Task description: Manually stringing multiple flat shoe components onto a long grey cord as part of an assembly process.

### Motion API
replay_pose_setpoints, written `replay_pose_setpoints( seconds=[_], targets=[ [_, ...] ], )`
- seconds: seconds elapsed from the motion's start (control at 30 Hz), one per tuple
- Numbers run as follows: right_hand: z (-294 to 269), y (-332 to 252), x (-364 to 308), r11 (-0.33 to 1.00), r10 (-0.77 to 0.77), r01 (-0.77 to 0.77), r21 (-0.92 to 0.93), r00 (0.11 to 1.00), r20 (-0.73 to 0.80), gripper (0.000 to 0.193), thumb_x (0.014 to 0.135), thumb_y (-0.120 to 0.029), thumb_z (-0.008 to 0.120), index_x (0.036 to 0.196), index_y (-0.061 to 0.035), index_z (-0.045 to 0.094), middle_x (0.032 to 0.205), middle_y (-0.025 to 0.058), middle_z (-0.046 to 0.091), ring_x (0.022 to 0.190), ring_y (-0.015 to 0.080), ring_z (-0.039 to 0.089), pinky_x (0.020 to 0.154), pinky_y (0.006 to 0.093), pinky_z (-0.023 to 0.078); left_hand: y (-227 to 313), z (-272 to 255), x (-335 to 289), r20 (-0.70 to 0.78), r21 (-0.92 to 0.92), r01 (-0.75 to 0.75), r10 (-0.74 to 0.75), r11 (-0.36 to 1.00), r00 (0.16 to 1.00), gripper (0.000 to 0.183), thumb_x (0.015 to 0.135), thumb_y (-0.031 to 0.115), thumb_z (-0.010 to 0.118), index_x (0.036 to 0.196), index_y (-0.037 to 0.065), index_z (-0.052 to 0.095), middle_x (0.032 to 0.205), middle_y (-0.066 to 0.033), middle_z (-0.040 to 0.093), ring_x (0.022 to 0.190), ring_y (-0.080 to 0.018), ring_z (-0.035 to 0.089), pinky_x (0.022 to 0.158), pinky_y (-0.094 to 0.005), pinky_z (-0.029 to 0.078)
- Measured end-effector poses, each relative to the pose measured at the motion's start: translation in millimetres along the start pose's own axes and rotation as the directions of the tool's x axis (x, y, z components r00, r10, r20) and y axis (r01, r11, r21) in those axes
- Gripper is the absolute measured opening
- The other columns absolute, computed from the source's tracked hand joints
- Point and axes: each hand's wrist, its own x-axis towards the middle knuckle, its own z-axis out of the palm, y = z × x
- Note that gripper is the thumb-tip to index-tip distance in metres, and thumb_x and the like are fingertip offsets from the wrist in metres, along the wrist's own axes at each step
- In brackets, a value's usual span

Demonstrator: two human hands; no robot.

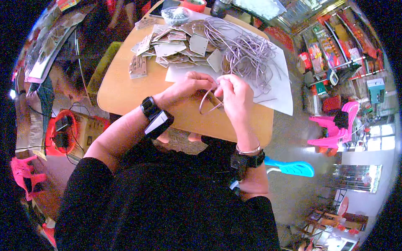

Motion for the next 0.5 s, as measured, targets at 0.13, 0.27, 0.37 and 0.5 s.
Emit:
replay_pose_setpoints(
  seconds=[0.13, 0.27, 0.37, 0.5],
  targets=[
    [-1.3, -4.9, -1.4, 0.995, 0.003, -0.001, -0.099, 1.0, 0.022, 0.012, 0.083, -0.013, 0.061, 0.084, -0.0017, 0.065, 0.06, 0.0057, 0.062, 0.054, 0.0123, 0.059, 0.052, 0.0268, 0.045, 0.0, -0.6, 2.5, -0.017, -0.066, 0.002, -0.003, 0.998, 1.0, 0.021, 0.084, 0.02, 0.058, 0.092, 0.003, 0.066, 0.079, -0.004, 0.065, 0.066, -0.0101, 0.06, 0.061, -0.0234, 0.049],
    [-1.7, -6.6, -1.8, 0.976, -0.026, 0.033, -0.214, 0.999, 0.033, 0.013, 0.081, -0.016, 0.065, 0.084, -0.0032, 0.065, 0.061, 0.0071, 0.062, 0.055, 0.0144, 0.06, 0.052, 0.0285, 0.045, 0.3, -5.1, 3.3, 0.008, -0.053, 0.031, -0.031, 0.998, 0.999, 0.02, 0.086, 0.019, 0.057, 0.094, 0.002, 0.063, 0.084, -0.0045, 0.065, 0.071, -0.012, 0.061, 0.066, -0.0245, 0.049],
    [1.3, -7.2, -2.1, 0.962, -0.016, 0.018, -0.274, 1.0, 0.009, 0.014, 0.081, -0.019, 0.065, 0.084, -0.0044, 0.065, 0.062, 0.0097, 0.062, 0.056, 0.0178, 0.062, 0.053, 0.0308, 0.045, 1.6, -2.8, 1.1, 0.009, -0.054, 0.03, -0.029, 0.998, 1.0, 0.02, 0.086, 0.02, 0.058, 0.093, 0.002, 0.064, 0.083, -0.0043, 0.065, 0.07, -0.0124, 0.061, 0.066, -0.0247, 0.049],
    [6.0, -8.9, -2.0, 0.9, -0.105, 0.105, -0.423, 0.994, 0.023, 0.014, 0.082, -0.019, 0.063, 0.084, -0.0054, 0.065, 0.064, 0.0121, 0.063, 0.059, 0.0208, 0.063, 0.053, 0.0328, 0.045, 0.0, -1.3, 1.7, 0.033, -0.057, 0.027, -0.026, 0.998, 0.999, 0.019, 0.084, 0.018, 0.059, 0.093, 0.002, 0.064, 0.082, -0.0039, 0.065, 0.069, -0.0119, 0.06, 0.065, -0.0246, 0.049]
  ],
)
